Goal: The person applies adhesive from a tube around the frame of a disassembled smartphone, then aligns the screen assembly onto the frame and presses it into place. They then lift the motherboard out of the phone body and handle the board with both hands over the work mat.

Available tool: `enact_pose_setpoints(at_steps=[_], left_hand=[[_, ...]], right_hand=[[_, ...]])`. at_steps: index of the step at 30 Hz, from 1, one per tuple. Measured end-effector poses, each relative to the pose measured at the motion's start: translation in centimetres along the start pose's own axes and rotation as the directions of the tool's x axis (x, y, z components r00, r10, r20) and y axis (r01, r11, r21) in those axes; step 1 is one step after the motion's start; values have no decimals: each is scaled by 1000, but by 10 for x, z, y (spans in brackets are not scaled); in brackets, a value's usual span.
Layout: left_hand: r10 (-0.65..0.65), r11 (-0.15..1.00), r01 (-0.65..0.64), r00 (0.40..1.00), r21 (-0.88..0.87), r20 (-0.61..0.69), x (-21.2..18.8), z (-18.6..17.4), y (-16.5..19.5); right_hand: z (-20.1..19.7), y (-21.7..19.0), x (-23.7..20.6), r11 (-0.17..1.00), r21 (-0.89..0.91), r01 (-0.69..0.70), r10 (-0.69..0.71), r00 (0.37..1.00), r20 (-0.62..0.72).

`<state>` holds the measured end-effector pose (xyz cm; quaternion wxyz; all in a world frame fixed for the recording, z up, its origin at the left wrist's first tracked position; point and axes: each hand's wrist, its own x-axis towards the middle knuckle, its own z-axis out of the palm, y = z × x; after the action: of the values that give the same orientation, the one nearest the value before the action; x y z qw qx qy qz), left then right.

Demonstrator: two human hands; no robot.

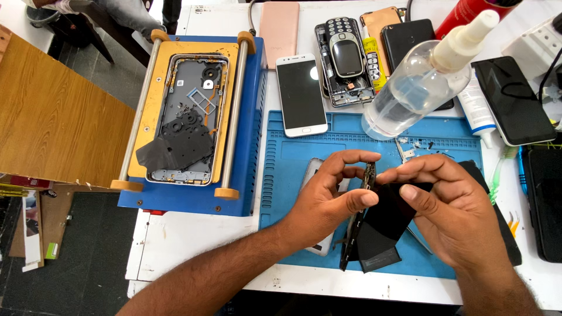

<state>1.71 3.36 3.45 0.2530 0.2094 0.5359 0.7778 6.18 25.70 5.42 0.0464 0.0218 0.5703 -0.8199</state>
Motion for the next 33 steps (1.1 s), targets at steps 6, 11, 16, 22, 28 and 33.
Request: enact_pose_setpoints(at_steps=[6, 11, 16, 22, 28, 33], left_hand=[[51, 987, -46, 998, 156, -23, -8, -4, 16], [6, 995, -6, 1000, -100, 6, -8, -13, 9], [7, 951, -14, 1000, -308, -26, -3, -23, 2], [-60, 942, 53, 998, -331, -10, -5, -24, 7], [-35, 920, 20, 999, -392, -30, -1, -25, 4], [-4, 930, -14, 999, -366, -47, -2, -27, 6]], right_hand=[[-2, 0, 9, 994, 41, -99, 100, 995, -29], [1, 5, 9, 997, 71, -18, 17, 1000, 22], [-5, 12, 4, 984, 130, 122, -126, 992, 21], [-22, 17, -2, 906, 262, 332, -350, 936, 26], [-36, 15, -4, 862, 320, 393, -412, 911, -8], [-36, -5, 0, 924, 144, 355, -346, 935, -79]])
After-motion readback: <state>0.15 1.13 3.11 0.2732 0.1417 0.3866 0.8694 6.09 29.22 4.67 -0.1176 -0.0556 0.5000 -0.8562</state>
